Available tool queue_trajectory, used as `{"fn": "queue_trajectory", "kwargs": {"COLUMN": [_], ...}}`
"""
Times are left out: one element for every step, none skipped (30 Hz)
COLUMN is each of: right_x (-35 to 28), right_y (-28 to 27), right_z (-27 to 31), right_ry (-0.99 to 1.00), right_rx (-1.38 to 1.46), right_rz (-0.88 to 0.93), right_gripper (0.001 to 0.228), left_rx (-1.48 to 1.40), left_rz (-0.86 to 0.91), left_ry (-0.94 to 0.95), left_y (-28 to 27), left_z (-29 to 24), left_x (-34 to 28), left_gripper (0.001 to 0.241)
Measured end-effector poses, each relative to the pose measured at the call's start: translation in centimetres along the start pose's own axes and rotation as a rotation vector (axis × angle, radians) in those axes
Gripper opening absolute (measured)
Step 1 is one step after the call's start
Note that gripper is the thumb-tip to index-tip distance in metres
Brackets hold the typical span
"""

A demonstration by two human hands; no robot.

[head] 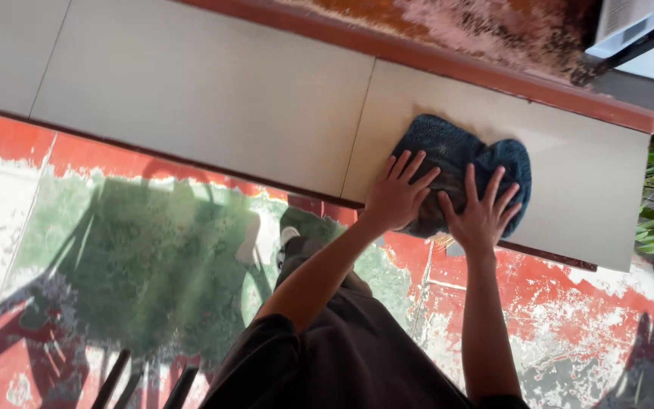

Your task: Wiping down a wooden and tiled counter surface using a cleaning cloth.

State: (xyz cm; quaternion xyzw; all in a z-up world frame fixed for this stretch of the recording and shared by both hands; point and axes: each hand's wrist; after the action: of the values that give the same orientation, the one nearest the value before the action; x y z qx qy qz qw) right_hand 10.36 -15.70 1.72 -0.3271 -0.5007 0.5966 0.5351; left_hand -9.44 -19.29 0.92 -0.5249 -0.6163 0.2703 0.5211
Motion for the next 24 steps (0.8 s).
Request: {"fn": "queue_trajectory", "kwargs": {"right_x": [-0.7, -0.3, 0.2, 0.4, 0.7, 0.7, 0.6, 0.9, 1.2, 1.6, 2.1, 2.5, 3.1, 3.4, 3.9, 4.6, 5.4, 6.2, 7.0, 7.7, 8.5, 8.8, 8.9, 8.8], "right_y": [0.6, 1.2, 1.8, 2.0, 2.2, 2.6, 3.4, 4.1, 4.8, 5.7, 6.5, 7.4, 8.5, 9.5, 10.4, 9.8, 9.2, 8.6, 8.4, 8.3, 8.1, 9.7, 11.3, 12.8], "right_z": [1.0, 2.2, 3.6, 5.7, 7.9, 10.1, 12.8, 15.7, 18.7, 22.0, 25.2, 28.9, 32.4, 35.9, 39.3, 42.4, 45.4, 48.1, 49.7, 51.3, 52.8, 52.8, 52.6, 52.2], "right_ry": [-0.012, -0.063, -0.115, -0.123, -0.163, -0.199, -0.203, -0.239, -0.274, -0.28, -0.322, -0.358, -0.357, -0.409, -0.461, -0.443, -0.445, -0.45, -0.434, -0.438, -0.442, -0.427, -0.512, -0.594], "right_rx": [-0.001, 0.0, 0.0, 0.001, 0.015, 0.029, 0.031, 0.032, 0.032, 0.043, 0.068, 0.099, 0.116, 0.152, 0.188, 0.191, 0.214, 0.234, 0.236, 0.173, 0.111, 0.113, 0.221, 0.327], "right_rz": [0.015, 0.002, -0.011, -0.012, -0.016, -0.017, -0.017, -0.024, -0.03, -0.036, -0.032, -0.032, -0.042, -0.083, -0.125, -0.131, -0.016, 0.1, 0.094, 0.101, 0.108, 0.111, 0.027, -0.053], "right_gripper": [0.084, 0.084, 0.083, 0.083, 0.082, 0.082, 0.082, 0.082, 0.082, 0.082, 0.081, 0.08, 0.08, 0.079, 0.078, 0.078, 0.075, 0.071, 0.071, 0.069, 0.067, 0.067, 0.063, 0.059], "left_rx": [-0.001, 0.035, 0.071, 0.075, 0.089, 0.102, 0.104, 0.135, 0.166, 0.179, 0.193, 0.211, 0.228, 0.275, 0.322, 0.323, 0.371, 0.417, 0.416, 0.443, 0.471, 0.468, 0.395, 0.318], "left_rz": [0.003, -0.011, -0.026, -0.032, -0.041, -0.046, -0.048, -0.043, -0.039, -0.043, -0.073, -0.101, -0.102, -0.09, -0.08, -0.071, -0.04, -0.011, -0.005, 0.023, 0.051, 0.062, 0.036, 0.015], "left_ry": [-0.019, -0.017, -0.014, -0.019, -0.058, -0.096, -0.099, -0.154, -0.209, -0.209, -0.26, -0.302, -0.294, -0.326, -0.357, -0.339, -0.345, -0.354, -0.338, -0.32, -0.302, -0.291, -0.271, -0.256], "left_y": [-0.7, -1.5, -2.5, -3.8, -5.1, -6.4, -8.3, -10.4, -12.6, -13.7, -14.9, -16.4, -18.1, -19.8, -21.6, -23.5, -25.4, -27.1, -27.7, -28.3, -28.9, -28.6, -28.2, -27.8], "left_z": [0.5, 1.6, 2.8, 4.3, 5.9, 7.6, 9.3, 11.2, 13.2, 15.8, 18.4, 21.4, 24.4, 27.4, 30.4, 33.2, 36.0, 38.5, 39.8, 41.0, 42.2, 42.7, 43.0, 43.0], "left_x": [-1.3, -1.5, -1.7, -1.9, -2.2, -2.7, -3.6, -4.3, -5.0, -6.0, -7.0, -7.9, -8.9, -9.8, -10.7, -11.4, -12.1, -12.8, -12.8, -12.9, -13.0, -12.6, -12.4, -12.4], "left_gripper": [0.049, 0.049, 0.049, 0.049, 0.05, 0.052, 0.052, 0.052, 0.052, 0.052, 0.052, 0.053, 0.053, 0.053, 0.053, 0.053, 0.053, 0.052, 0.052, 0.053, 0.053, 0.053, 0.054, 0.056]}}
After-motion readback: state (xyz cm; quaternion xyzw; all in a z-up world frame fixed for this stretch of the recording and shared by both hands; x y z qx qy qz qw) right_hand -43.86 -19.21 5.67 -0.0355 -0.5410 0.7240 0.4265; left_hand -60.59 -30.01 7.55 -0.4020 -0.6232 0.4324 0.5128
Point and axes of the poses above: each hand's wrist, its own x-axis towards the middle knuckle, its own y-axis out of the palm, z = x × y, and after that the axes turned 2 degrees about x, right-handed
